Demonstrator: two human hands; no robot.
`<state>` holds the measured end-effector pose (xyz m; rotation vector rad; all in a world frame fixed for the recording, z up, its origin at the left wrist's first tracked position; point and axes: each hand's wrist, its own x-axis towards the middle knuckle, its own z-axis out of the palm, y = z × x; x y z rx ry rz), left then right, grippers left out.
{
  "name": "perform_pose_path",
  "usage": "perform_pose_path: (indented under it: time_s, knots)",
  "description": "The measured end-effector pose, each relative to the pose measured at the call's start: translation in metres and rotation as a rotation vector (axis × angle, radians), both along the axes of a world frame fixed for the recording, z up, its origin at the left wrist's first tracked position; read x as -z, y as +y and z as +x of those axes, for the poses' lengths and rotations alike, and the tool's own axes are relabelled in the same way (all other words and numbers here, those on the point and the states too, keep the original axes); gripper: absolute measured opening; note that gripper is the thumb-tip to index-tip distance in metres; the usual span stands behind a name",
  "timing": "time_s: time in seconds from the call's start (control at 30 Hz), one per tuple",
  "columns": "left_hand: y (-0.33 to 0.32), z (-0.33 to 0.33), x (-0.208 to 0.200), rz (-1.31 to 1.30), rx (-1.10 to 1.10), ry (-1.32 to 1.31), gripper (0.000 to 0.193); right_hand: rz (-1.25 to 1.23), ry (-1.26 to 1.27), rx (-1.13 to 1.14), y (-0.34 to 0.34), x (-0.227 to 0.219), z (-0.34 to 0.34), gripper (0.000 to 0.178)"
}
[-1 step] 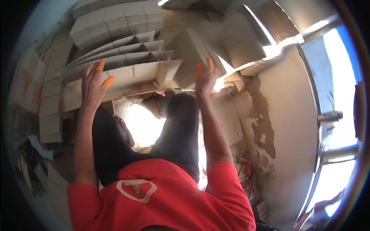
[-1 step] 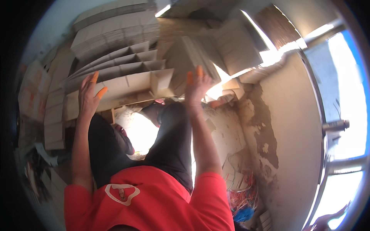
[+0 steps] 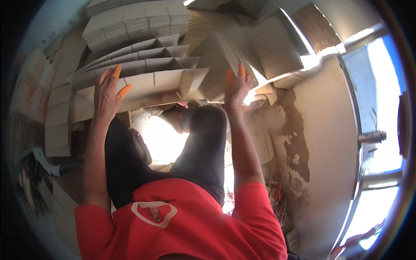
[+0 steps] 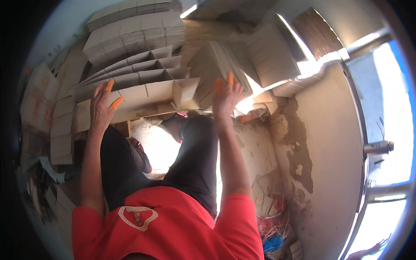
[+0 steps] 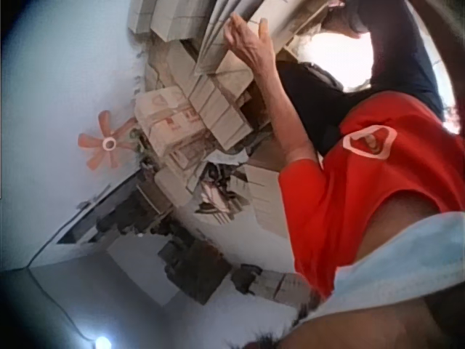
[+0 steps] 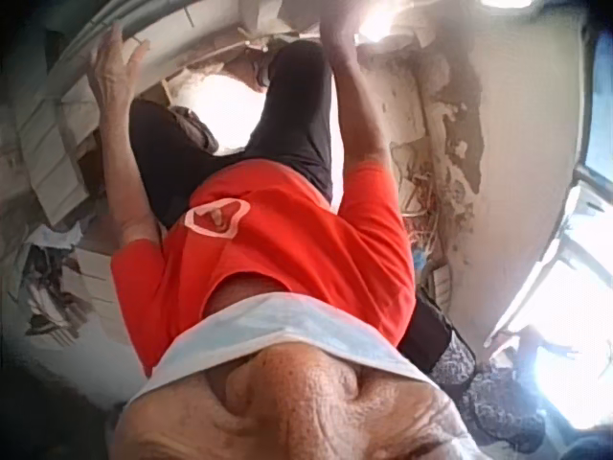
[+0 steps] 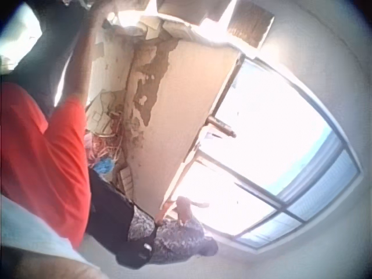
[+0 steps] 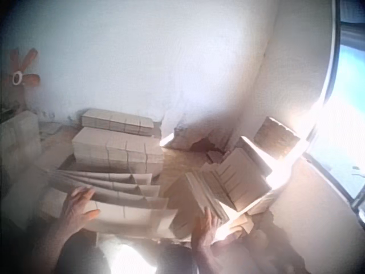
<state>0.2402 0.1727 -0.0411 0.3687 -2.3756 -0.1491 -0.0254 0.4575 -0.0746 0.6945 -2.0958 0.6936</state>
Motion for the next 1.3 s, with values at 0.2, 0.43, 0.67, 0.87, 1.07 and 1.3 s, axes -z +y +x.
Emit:
perform_pose_path:
  time_s: [0.2,0.43,0.67,0.87,1.07,1.3]
  knots:
    - [0.001,0.006,0.007,0.032,0.008,-0.050,0.056,0.400,-0.229,0.135,-0.015,-0.028,-0.013,0.062]
    - [-0.002,-0.013,0.019,0.124,0.108,-0.037,0.039,0.505,-0.230,0.014,0.007,-0.007,-0.066,0.047]
    - [-0.013,-0.011,0.021,0.257,0.173,-0.053,0.021,0.295,-0.549,0.142,-0.012,-0.047,-0.053,0.035]
    - [-0.014,-0.013,0.016,0.305,0.210,-0.062,0.019,-0.107,-0.344,-0.290,-0.001,-0.081,-0.066,0.028]
    - [-0.019,-0.017,0.024,0.345,0.171,-0.075,0.017,-0.355,-0.674,-0.950,-0.048,-0.149,0.005,0.045]
    - [-0.020,-0.020,0.023,0.392,0.196,-0.049,0.015,-0.045,-0.863,-0.739,-0.088,-0.155,0.055,0.060]
